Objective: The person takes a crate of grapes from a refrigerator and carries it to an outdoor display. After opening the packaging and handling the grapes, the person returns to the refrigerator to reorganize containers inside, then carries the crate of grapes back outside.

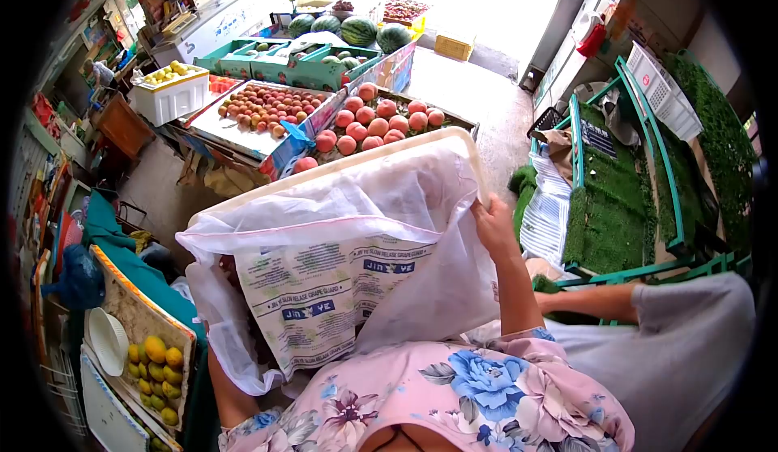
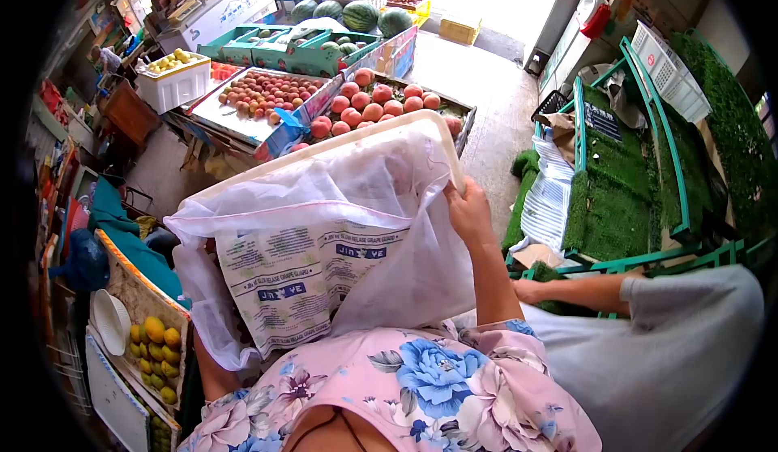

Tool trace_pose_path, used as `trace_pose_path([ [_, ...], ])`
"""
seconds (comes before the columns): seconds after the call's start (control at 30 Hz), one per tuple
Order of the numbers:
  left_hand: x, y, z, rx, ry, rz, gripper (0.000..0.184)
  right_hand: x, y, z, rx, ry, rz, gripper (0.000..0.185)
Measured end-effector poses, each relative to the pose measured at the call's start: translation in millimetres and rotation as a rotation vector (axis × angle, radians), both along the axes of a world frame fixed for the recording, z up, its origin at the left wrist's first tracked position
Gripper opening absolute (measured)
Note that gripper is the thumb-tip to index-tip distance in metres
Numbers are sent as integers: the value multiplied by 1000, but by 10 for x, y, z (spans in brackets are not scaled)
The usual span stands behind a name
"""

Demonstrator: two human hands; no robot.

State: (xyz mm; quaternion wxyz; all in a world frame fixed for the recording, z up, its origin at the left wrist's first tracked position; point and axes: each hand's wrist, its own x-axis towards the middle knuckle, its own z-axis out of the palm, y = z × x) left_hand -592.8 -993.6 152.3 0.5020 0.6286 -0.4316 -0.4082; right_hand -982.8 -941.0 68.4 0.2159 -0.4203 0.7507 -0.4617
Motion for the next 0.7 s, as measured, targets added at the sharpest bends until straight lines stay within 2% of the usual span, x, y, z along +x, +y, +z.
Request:
trace_pose_path([
  [0.17, -289, -121, -50, -21, -4, 156, 35, -288, -426, -18, -5, -26, 71, 28],
  [0.3, -570, -232, -215, -117, -77, 141, 38, -712, -740, -199, 21, -105, 153, 30],
  [0.37, -1002, -284, -85, -135, -85, 159, 41, -986, -929, -260, 38, -115, 179, 31],
  [0.5, -1584, -338, -55, -114, 1, 240, 47, -1473, -1298, -314, 94, -134, 249, 31],
  [0.57, -1809, -356, -35, 65, -69, 336, 45, -1686, -1390, -179, 138, -182, 274, 30],
  [0.7, -2198, -433, 11, 97, -42, 353, 40, -2062, -1551, -181, 182, -134, 288, 30],
])
